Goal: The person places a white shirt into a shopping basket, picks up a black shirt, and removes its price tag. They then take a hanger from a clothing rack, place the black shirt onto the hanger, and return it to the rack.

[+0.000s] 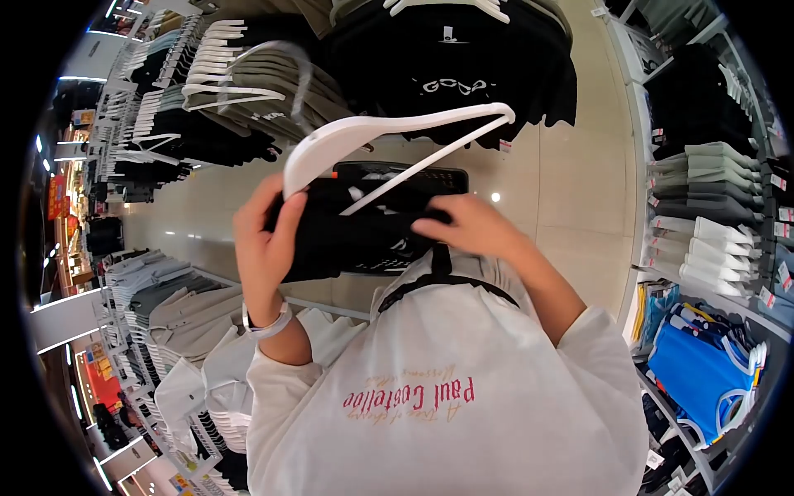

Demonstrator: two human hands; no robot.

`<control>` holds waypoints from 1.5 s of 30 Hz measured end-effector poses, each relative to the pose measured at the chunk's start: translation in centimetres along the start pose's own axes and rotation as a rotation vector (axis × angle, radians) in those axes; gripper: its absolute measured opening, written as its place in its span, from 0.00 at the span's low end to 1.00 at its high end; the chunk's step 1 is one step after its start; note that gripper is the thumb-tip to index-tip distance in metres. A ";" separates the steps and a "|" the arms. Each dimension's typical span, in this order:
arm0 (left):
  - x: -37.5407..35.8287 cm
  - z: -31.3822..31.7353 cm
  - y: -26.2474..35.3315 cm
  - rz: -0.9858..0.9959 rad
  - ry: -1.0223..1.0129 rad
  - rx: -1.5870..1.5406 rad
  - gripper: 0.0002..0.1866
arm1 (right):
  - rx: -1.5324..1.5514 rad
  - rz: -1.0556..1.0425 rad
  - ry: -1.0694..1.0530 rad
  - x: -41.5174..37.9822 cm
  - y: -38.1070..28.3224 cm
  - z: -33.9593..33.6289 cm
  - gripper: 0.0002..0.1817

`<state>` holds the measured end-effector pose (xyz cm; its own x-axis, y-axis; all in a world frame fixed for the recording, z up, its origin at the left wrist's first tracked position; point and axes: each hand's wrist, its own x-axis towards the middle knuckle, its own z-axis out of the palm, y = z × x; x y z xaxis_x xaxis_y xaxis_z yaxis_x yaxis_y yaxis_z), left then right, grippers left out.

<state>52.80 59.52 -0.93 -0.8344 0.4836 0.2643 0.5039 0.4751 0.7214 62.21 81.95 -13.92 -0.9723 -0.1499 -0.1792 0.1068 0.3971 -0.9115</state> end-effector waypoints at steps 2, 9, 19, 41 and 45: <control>-0.9 -1.1 -0.5 -0.053 -0.005 -0.106 0.07 | 0.179 -0.001 0.002 -0.2 2.7 -0.9 0.17; -3.0 -2.0 -2.3 -0.133 -0.085 -0.243 0.05 | 1.531 0.002 0.487 -1.0 0.9 -3.8 0.47; -3.0 -0.5 -1.3 -0.050 0.048 -0.149 0.09 | 1.262 -0.077 0.331 -1.4 2.2 -4.1 0.38; -2.6 -3.0 0.2 0.303 0.217 -0.066 0.11 | 0.179 -0.754 0.268 -4.3 -9.0 -6.4 0.24; -2.3 -2.9 0.1 0.286 0.217 -0.086 0.12 | -0.147 -0.495 0.269 -3.4 -5.4 -7.8 0.21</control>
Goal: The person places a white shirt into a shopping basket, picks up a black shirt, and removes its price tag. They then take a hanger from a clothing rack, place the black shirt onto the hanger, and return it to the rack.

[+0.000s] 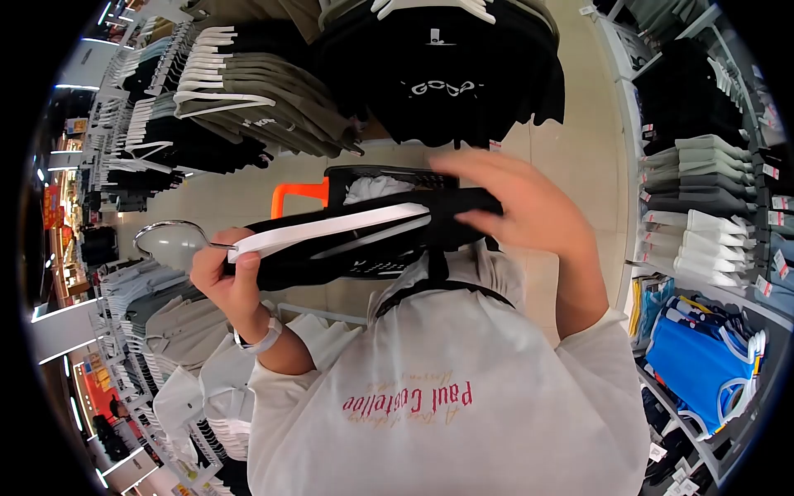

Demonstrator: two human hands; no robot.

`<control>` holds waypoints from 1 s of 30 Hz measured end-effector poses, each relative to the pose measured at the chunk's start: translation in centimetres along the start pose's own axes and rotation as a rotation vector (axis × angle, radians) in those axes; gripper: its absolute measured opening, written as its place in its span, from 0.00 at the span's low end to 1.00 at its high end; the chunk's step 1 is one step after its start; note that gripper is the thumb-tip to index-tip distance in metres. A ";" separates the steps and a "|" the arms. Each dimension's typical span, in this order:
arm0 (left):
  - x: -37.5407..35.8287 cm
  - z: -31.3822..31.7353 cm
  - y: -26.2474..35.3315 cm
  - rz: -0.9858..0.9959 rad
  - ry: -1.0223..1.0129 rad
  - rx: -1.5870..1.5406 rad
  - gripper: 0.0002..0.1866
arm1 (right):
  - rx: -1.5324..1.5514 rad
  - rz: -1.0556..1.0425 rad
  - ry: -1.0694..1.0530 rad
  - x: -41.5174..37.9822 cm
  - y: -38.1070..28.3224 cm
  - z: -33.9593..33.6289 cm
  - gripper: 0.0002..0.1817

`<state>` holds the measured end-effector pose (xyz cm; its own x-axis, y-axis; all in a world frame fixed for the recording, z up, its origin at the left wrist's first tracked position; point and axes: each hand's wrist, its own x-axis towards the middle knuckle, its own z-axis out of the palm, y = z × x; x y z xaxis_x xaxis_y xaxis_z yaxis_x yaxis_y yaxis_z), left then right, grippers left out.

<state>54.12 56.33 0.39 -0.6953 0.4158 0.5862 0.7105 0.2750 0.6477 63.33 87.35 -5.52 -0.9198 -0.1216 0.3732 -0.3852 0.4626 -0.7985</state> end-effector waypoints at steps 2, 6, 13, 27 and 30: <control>0.5 0.6 0.2 0.018 -0.041 -0.004 0.11 | -0.141 0.106 -0.187 -0.5 0.9 0.2 0.14; 1.4 3.1 -0.2 0.003 -0.205 0.008 0.12 | -0.224 0.087 -0.189 0.2 0.4 1.5 0.08; 5.3 5.4 -3.1 -0.058 -0.308 0.006 0.12 | -0.165 0.221 -0.083 1.1 1.8 -1.9 0.12; 14.5 13.8 -16.5 -0.053 -0.017 0.387 0.15 | -0.141 0.317 0.285 6.5 10.9 -11.8 0.12; 14.4 14.3 -19.2 -0.124 -0.151 0.401 0.19 | -0.217 0.286 0.251 7.3 13.9 -11.3 0.13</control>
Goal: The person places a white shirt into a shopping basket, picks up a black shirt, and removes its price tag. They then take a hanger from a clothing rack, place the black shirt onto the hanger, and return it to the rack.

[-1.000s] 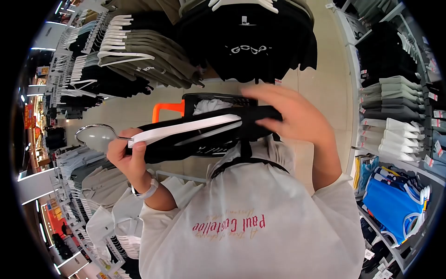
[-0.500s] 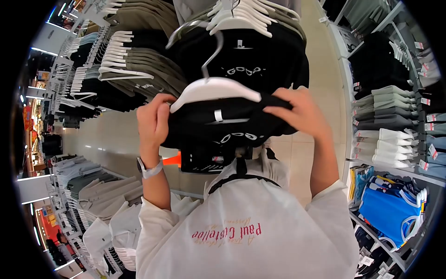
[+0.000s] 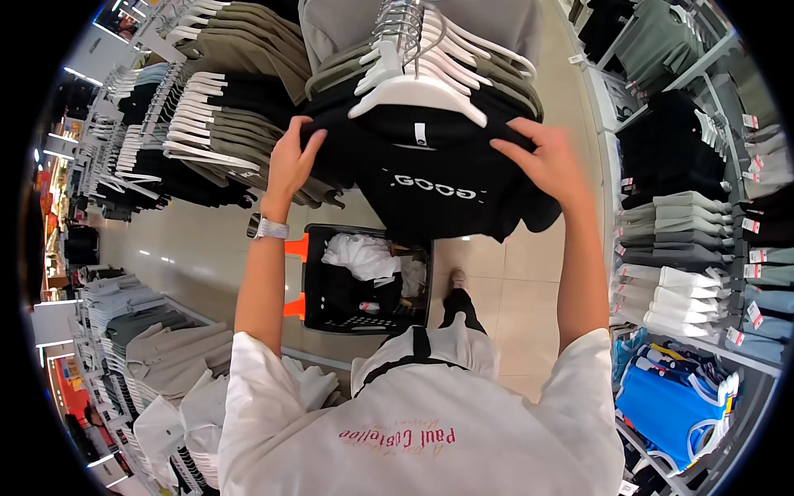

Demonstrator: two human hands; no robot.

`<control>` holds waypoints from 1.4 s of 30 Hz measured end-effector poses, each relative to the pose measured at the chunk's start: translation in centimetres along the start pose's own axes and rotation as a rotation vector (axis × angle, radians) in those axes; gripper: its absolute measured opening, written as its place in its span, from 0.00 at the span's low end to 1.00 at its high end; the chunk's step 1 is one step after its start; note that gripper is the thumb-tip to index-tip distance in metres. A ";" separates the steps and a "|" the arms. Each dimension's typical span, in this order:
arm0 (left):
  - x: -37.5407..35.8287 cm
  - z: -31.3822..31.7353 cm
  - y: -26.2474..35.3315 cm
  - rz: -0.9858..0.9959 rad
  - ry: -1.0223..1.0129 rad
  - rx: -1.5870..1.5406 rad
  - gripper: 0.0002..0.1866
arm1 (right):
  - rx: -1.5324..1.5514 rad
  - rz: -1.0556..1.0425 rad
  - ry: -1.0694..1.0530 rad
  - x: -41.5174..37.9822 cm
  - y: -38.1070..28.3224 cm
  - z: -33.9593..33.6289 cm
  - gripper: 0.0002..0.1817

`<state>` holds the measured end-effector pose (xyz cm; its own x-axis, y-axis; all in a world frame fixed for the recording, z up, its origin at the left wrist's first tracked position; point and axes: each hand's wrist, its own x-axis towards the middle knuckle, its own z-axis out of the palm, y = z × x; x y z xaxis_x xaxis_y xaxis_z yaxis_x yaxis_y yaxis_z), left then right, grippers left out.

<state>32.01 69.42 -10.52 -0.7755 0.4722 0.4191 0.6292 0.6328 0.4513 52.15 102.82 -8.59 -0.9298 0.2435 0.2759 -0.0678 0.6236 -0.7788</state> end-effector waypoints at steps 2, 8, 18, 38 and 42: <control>-0.3 1.0 -1.4 -0.025 -0.094 0.065 0.19 | -0.047 -0.039 -0.041 0.5 1.0 1.0 0.14; -0.1 3.0 -5.2 -0.055 -0.052 0.132 0.17 | -0.066 -0.059 -0.102 2.4 1.8 4.2 0.12; -4.0 3.5 -11.1 -0.274 -0.144 -0.260 0.21 | -0.102 0.083 0.311 -2.0 9.2 6.1 0.16; -16.2 -2.6 -20.2 -0.493 -0.006 0.496 0.12 | -0.412 0.603 0.390 -12.7 20.0 8.0 0.14; -23.2 -5.5 -22.3 -0.716 -0.082 0.570 0.29 | 0.034 0.980 0.139 -18.1 20.1 12.4 0.12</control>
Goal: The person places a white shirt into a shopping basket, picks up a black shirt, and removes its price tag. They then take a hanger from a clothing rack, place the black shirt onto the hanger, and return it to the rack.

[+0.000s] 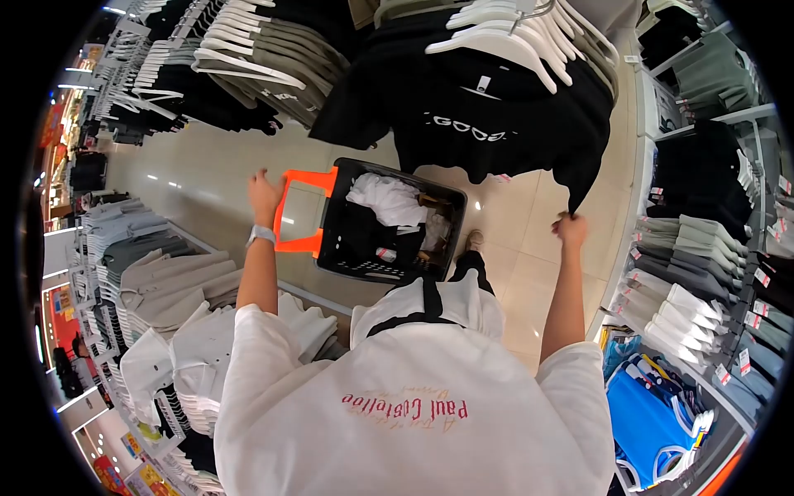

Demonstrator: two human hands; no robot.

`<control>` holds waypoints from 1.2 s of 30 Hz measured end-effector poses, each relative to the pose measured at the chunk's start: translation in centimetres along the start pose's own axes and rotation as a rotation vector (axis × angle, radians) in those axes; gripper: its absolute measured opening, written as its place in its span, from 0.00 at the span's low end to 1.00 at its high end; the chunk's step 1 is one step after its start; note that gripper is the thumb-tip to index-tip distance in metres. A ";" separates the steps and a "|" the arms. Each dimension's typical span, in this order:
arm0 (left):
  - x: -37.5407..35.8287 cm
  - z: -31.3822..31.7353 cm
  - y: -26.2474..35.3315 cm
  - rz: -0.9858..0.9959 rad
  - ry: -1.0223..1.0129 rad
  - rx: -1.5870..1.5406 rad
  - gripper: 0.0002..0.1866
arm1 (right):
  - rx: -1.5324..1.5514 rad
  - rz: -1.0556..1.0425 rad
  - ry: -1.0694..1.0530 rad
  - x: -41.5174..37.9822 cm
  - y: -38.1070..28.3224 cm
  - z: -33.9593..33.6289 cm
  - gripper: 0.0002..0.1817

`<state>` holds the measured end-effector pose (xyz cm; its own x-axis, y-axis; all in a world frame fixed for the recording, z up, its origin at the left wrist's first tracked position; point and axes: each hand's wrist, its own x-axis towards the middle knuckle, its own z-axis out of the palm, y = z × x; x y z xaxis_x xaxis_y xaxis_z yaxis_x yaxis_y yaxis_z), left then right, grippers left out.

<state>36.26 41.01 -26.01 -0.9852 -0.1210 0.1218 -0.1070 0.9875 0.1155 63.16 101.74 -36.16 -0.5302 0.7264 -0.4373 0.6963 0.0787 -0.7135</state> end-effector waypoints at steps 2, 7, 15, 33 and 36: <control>-2.0 0.6 -3.7 -0.092 -0.164 0.036 0.36 | 0.008 0.107 -0.191 -2.7 2.3 2.7 0.12; -5.3 5.1 -11.1 -0.127 -0.510 -0.511 0.25 | 0.033 0.241 -0.623 -12.6 2.0 11.2 0.10; -4.1 2.6 -8.8 -0.353 -0.951 -0.966 0.17 | -0.050 -0.082 -1.066 -26.2 -1.8 29.3 0.09; -12.1 3.3 0.7 -0.403 -1.119 -1.081 0.17 | -0.010 -0.182 -1.106 -33.9 -8.1 35.4 0.40; -14.1 4.4 2.9 -0.360 -1.140 -1.067 0.16 | -0.113 -0.228 -1.020 -32.8 -7.3 33.8 0.40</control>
<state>49.21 46.04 -31.73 -0.5642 0.2960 -0.7708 -0.6878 0.3479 0.6371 59.15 54.27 -35.11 -0.7742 -0.2285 -0.5903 0.5417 0.2432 -0.8046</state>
